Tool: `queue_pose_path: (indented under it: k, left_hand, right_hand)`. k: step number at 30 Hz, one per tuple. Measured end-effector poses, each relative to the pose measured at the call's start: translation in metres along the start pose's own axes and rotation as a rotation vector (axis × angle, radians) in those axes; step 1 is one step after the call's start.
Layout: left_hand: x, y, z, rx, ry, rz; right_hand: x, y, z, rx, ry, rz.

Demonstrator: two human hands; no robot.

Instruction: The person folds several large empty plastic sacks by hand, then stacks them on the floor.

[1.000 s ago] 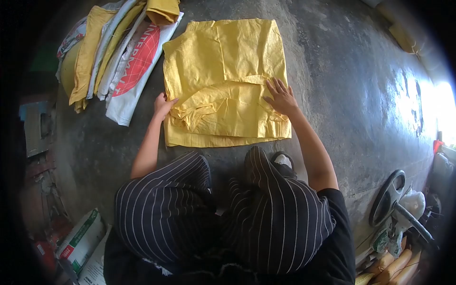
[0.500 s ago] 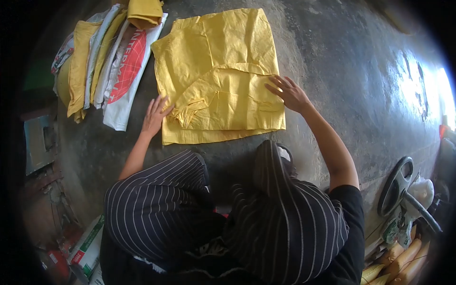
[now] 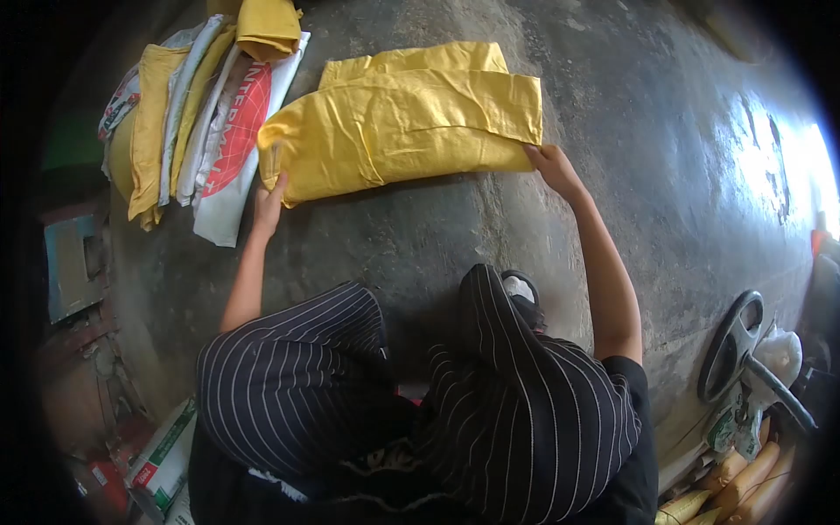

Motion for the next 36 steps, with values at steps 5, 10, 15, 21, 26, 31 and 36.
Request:
queue_pose_path:
  k: [5, 10, 15, 21, 26, 31, 36]
  left_hand:
    - [-0.017, -0.032, -0.012, -0.104, -0.078, -0.235]
    - [-0.010, -0.091, -0.052, -0.218, 0.094, -0.491]
    - [-0.003, -0.106, -0.047, -0.256, 0.026, -0.520]
    - [-0.016, -0.074, -0.121, -0.284, 0.020, -0.144]
    - [-0.045, -0.046, -0.085, -0.206, -0.304, 0.177]
    - [-0.075, -0.060, -0.030, -0.066, -0.362, 0.223]
    - [-0.057, -0.047, -0.045, -0.099, -0.044, -0.295]
  right_hand:
    - [0.003, -0.056, 0.019, 0.145, 0.045, -0.542]
    - [-0.013, -0.101, 0.012, 0.215, 0.040, -0.707]
    - [-0.019, -0.105, 0.021, 0.118, 0.148, -0.786]
    - [-0.042, -0.084, -0.031, -0.202, 0.079, -0.624]
    - [-0.033, -0.075, -0.058, -0.308, 0.152, -0.562]
    - [-0.029, -0.066, -0.061, -0.349, 0.067, -0.504]
    - [-0.021, -0.069, -0.042, -0.340, -0.014, -0.615]
Point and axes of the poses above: each hand's wrist, its own y-axis towards the middle knuckle, its own x-axis out of the back of the hand, z = x × y, the point moved 7 cm from there along y, towards the middle knuckle, and after that the axes turned 11 degrees about z, right-handed, at the moved point
